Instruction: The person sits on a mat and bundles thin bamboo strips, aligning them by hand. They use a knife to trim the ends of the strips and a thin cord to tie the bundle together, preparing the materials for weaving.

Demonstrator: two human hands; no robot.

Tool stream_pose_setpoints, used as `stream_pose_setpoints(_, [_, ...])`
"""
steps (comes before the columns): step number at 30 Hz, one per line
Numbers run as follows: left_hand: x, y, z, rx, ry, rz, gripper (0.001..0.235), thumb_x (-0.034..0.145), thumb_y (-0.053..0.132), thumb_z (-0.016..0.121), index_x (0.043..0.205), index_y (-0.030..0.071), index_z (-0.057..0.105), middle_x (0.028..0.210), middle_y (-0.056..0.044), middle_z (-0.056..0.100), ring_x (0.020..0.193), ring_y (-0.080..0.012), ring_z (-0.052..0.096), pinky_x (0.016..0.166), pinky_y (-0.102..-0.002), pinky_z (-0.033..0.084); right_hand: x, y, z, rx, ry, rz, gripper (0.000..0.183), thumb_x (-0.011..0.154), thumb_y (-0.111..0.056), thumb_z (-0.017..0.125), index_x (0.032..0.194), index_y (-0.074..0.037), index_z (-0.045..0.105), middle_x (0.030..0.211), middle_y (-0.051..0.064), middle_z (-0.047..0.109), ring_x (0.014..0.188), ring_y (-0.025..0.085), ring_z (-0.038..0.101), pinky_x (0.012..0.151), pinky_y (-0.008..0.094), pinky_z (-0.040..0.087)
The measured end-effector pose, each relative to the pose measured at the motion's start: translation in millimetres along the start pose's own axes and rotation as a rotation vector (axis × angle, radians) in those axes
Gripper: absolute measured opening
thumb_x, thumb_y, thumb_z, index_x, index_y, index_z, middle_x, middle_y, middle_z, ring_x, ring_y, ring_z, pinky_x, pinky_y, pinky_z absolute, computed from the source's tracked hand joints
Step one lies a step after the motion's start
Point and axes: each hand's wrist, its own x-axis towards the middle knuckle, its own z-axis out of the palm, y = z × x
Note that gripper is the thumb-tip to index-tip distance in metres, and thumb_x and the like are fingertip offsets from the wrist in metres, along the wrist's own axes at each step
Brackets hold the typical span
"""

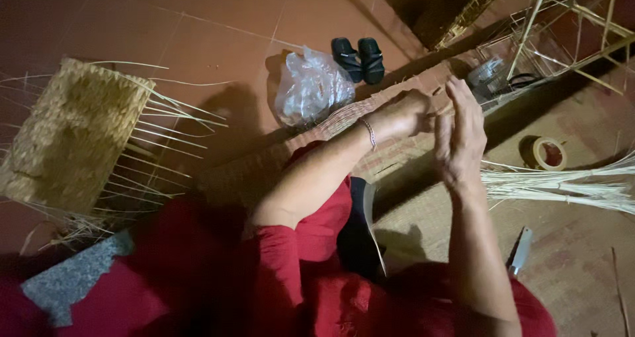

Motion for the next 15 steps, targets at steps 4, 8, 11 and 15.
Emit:
stream_pose_setpoints(4, [-32.7, 11.6, -61.3, -0.362, 0.362, -0.009, 0.006, 0.083, 0.01, 0.072, 0.08, 0.005, 0.074, 0.073, -0.011, 0.074, 0.059, -0.017, 0.067, 0.057, -0.036, 0.054, 8.1, 25.6, 35.9, 0.246, -0.141, 0.224, 0.038, 0.117, -0.028, 0.039, 0.138, -0.003, 0.058, 0.12, 0.016, 0.07, 0.113, 0.027, 0.066, 0.099, 0.047, 0.051])
stream_pose_setpoints(8, [-71.4, -18.6, -104.6, -0.88, 0.596, -0.091, 0.012, 0.096, 0.013, 0.073, 0.093, 0.0, 0.073, 0.08, -0.006, 0.073, 0.059, -0.0091, 0.067, 0.051, -0.027, 0.057, 24.0, 25.0, 107.3, 0.756, -0.2, 0.658, 0.046, 0.116, -0.042, 0.038, 0.123, -0.004, 0.062, 0.11, 0.011, 0.069, 0.1, 0.021, 0.066, 0.093, 0.04, 0.058])
stream_pose_setpoints(11, [-81.4, -41.1, -111.7, -1.007, 0.757, -0.129, 0.015, 0.099, 0.013, 0.072, 0.103, -0.001, 0.071, 0.079, -0.007, 0.072, 0.061, -0.009, 0.066, 0.053, -0.026, 0.055, 37.7, 5.8, 141.4, 0.92, -0.313, 0.636, 0.048, 0.114, -0.047, 0.037, 0.11, -0.004, 0.059, 0.099, 0.004, 0.063, 0.092, 0.015, 0.064, 0.084, 0.034, 0.059])
stream_pose_setpoints(15, [-92.3, -67.1, -118.0, -1.282, 0.907, -0.143, 0.023, 0.098, 0.015, 0.071, 0.117, 0.002, 0.068, 0.084, -0.006, 0.07, 0.065, -0.0081, 0.065, 0.058, -0.025, 0.056, 41.8, 0.4, 168.6, 1.164, -0.401, 0.829, 0.047, 0.114, -0.046, 0.045, 0.104, -0.002, 0.06, 0.081, 0.004, 0.057, 0.068, 0.015, 0.052, 0.064, 0.034, 0.052])
